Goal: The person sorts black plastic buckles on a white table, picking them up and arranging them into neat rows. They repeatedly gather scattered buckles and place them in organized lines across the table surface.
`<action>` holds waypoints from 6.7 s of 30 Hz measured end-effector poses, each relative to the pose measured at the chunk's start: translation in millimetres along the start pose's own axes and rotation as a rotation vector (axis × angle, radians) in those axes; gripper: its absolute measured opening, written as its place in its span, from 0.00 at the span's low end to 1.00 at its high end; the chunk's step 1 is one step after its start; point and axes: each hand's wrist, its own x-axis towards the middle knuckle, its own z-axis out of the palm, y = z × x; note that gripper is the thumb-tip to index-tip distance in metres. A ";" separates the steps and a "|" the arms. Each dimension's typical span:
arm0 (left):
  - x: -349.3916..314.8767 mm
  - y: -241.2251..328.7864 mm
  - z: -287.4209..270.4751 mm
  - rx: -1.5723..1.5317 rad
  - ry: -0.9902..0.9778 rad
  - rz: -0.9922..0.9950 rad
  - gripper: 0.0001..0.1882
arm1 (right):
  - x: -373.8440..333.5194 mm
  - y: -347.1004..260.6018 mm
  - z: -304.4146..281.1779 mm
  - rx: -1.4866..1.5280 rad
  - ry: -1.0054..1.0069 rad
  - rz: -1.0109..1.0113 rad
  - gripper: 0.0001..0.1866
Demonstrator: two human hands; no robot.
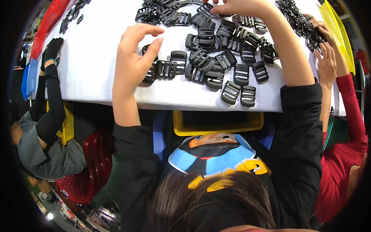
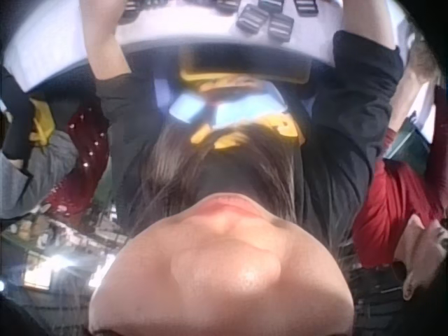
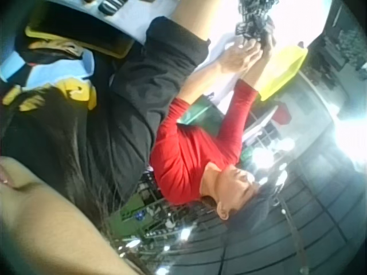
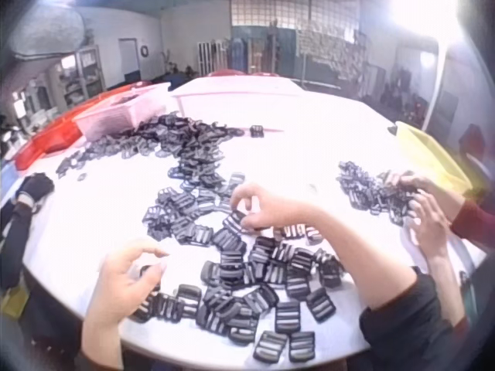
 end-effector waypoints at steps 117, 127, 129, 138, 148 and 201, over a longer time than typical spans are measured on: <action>-62.4 18.4 -5.1 0.150 0.423 -0.109 0.20 | 0.7 43.5 6.0 0.223 0.136 0.097 0.09; -71.0 13.7 0.9 0.226 0.428 -0.223 0.20 | -1.2 41.6 8.6 0.242 0.141 0.098 0.08; -66.3 18.0 -0.1 0.208 0.439 -0.232 0.17 | -4.2 41.4 2.7 0.296 0.096 0.113 0.11; -66.2 7.1 2.4 0.378 0.363 -0.230 0.11 | -63.6 -18.3 -52.1 0.138 0.317 -0.018 0.17; -37.8 50.4 55.2 0.384 -0.025 -0.051 0.29 | -138.5 -72.6 31.5 -0.250 0.144 0.086 0.33; -70.3 83.8 34.5 -0.296 -0.150 -0.256 0.13 | -100.8 -21.1 37.3 -0.167 0.365 -0.013 0.19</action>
